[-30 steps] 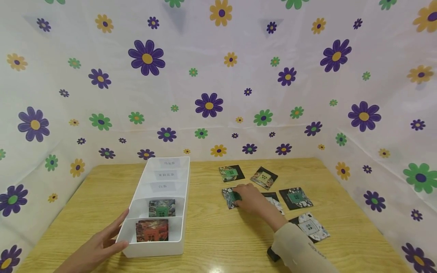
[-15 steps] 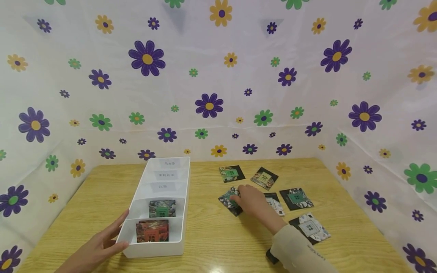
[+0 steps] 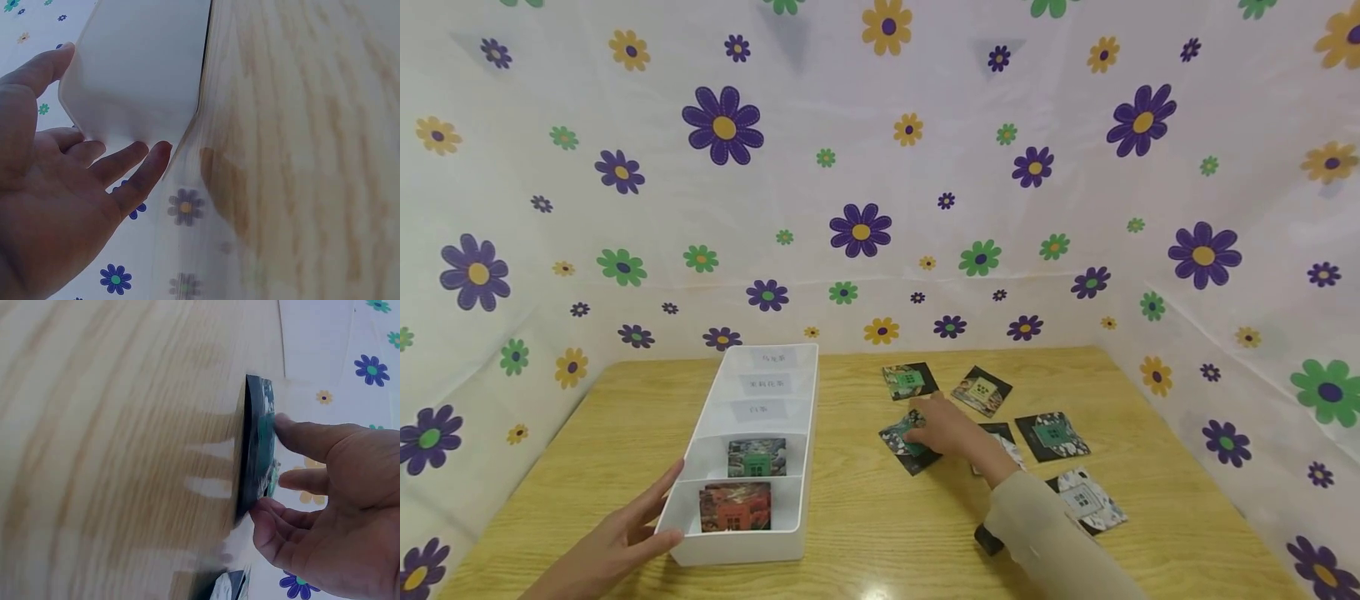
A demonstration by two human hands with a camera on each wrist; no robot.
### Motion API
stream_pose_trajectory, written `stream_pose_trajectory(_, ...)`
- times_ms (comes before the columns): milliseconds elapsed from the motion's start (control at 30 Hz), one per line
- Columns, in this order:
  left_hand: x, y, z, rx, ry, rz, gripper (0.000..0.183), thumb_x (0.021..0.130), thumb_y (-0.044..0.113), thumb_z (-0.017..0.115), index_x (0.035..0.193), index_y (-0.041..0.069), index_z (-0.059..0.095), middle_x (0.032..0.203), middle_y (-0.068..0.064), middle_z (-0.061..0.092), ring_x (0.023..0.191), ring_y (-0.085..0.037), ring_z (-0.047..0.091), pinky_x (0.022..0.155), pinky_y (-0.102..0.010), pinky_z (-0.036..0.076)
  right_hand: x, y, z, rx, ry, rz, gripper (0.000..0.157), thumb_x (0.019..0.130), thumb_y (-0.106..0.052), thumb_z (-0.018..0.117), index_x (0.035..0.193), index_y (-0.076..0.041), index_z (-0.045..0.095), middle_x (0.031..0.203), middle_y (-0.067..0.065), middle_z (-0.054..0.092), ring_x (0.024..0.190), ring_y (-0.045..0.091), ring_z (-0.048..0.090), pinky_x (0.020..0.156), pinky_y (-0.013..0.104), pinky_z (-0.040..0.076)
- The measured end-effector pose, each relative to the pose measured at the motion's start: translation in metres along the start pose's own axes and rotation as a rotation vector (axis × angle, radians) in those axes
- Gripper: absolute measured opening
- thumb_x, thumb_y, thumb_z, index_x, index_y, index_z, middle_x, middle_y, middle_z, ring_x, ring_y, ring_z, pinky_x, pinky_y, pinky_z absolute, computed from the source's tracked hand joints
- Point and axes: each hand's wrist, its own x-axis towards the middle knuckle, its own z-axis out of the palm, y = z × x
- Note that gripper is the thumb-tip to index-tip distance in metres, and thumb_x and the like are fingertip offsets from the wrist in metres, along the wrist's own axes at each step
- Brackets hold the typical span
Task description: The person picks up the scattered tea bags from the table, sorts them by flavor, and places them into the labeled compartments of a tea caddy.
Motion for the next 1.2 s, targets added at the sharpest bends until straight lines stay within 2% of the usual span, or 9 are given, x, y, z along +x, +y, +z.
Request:
stream_pose_trajectory(100, 0.000, -0.001, 0.000, 0.006, 0.004, -0.001, 0.076, 0.095, 0.017, 0.055, 0.151, 0.021, 0.004, 0.152, -0.022, 0.008, 0.129, -0.046, 0.027, 0.081, -0.028, 0.047, 0.003, -0.003, 0.001, 0.004, -0.015, 0.005, 0.050, 0.085, -0.025, 0.070, 0.124, 0.003, 0.055, 0.109, 0.014, 0.060, 0.095, 0.023, 0.054, 0.078, 0.040, 0.045)
stream_pose_trajectory(300, 0.001, 0.001, 0.001, 0.047, 0.033, -0.032, 0.075, 0.095, 0.022, 0.056, 0.151, 0.023, 0.006, 0.153, -0.016, 0.010, 0.131, -0.043, 0.027, 0.083, -0.029, 0.047, 0.008, 0.001, 0.004, 0.084, 0.005, 0.063, 0.045, 0.078, -0.026, 0.077, 0.109, 0.002, 0.061, 0.104, 0.011, 0.062, 0.084, 0.019, 0.057, 0.073, 0.037, 0.048)
stream_pose_trajectory(400, 0.000, 0.001, 0.002, 0.044, 0.034, -0.029, 0.075, 0.095, 0.021, 0.055, 0.151, 0.023, 0.006, 0.153, -0.017, 0.011, 0.130, -0.043, 0.028, 0.082, -0.028, 0.047, 0.009, 0.007, 0.006, 0.159, 0.026, 0.092, 0.035, 0.078, -0.024, 0.076, 0.103, -0.003, 0.062, 0.102, 0.008, 0.061, 0.078, 0.016, 0.054, 0.068, 0.034, 0.047)
stream_pose_trajectory(500, 0.000, 0.000, 0.001, 0.035, 0.040, -0.023, 0.075, 0.095, 0.020, 0.056, 0.151, 0.025, 0.007, 0.153, -0.016, 0.012, 0.130, -0.041, 0.028, 0.081, -0.025, 0.046, 0.008, 0.014, 0.006, 0.288, 0.041, 0.119, 0.023, 0.082, -0.018, 0.073, 0.099, -0.006, 0.063, 0.102, 0.008, 0.062, 0.070, 0.016, 0.055, 0.061, 0.032, 0.047)
stream_pose_trajectory(633, 0.001, -0.002, 0.001, 0.039, 0.056, -0.018, 0.075, 0.094, 0.020, 0.057, 0.151, 0.026, 0.009, 0.153, -0.014, 0.014, 0.130, -0.040, 0.029, 0.081, -0.024, 0.046, 0.004, 0.020, 0.003, 0.430, 0.038, 0.111, 0.016, 0.087, -0.010, 0.067, 0.101, -0.005, 0.065, 0.095, 0.008, 0.064, 0.057, 0.021, 0.057, 0.054, 0.034, 0.047)
stream_pose_trajectory(733, 0.001, -0.003, 0.001, 0.039, 0.060, -0.022, 0.076, 0.094, 0.021, 0.058, 0.151, 0.027, 0.009, 0.153, -0.014, 0.014, 0.130, -0.040, 0.029, 0.081, -0.025, 0.046, 0.002, 0.021, -0.002, 0.489, 0.038, 0.091, 0.016, 0.089, -0.010, 0.064, 0.104, -0.004, 0.065, 0.092, 0.008, 0.064, 0.058, 0.025, 0.059, 0.055, 0.037, 0.048)
stream_pose_trajectory(967, 0.002, -0.003, 0.000, 0.032, 0.036, -0.021, 0.075, 0.095, 0.021, 0.056, 0.151, 0.026, 0.007, 0.153, -0.014, 0.010, 0.132, -0.042, 0.025, 0.083, -0.027, 0.047, -0.001, 0.016, -0.013, 0.629, 0.062, 0.070, 0.026, 0.090, -0.012, 0.062, 0.115, -0.002, 0.062, 0.105, 0.013, 0.062, 0.070, 0.029, 0.062, 0.066, 0.043, 0.051)
stream_pose_trajectory(1200, 0.002, -0.002, 0.001, 0.023, 0.032, -0.029, 0.074, 0.095, 0.021, 0.055, 0.151, 0.025, 0.006, 0.153, -0.015, 0.009, 0.131, -0.043, 0.025, 0.083, -0.030, 0.047, 0.007, 0.004, -0.025, 0.757, 0.110, 0.020, 0.030, 0.092, -0.013, 0.061, 0.117, 0.002, 0.059, 0.104, 0.016, 0.062, 0.076, 0.028, 0.062, 0.078, 0.052, 0.047)
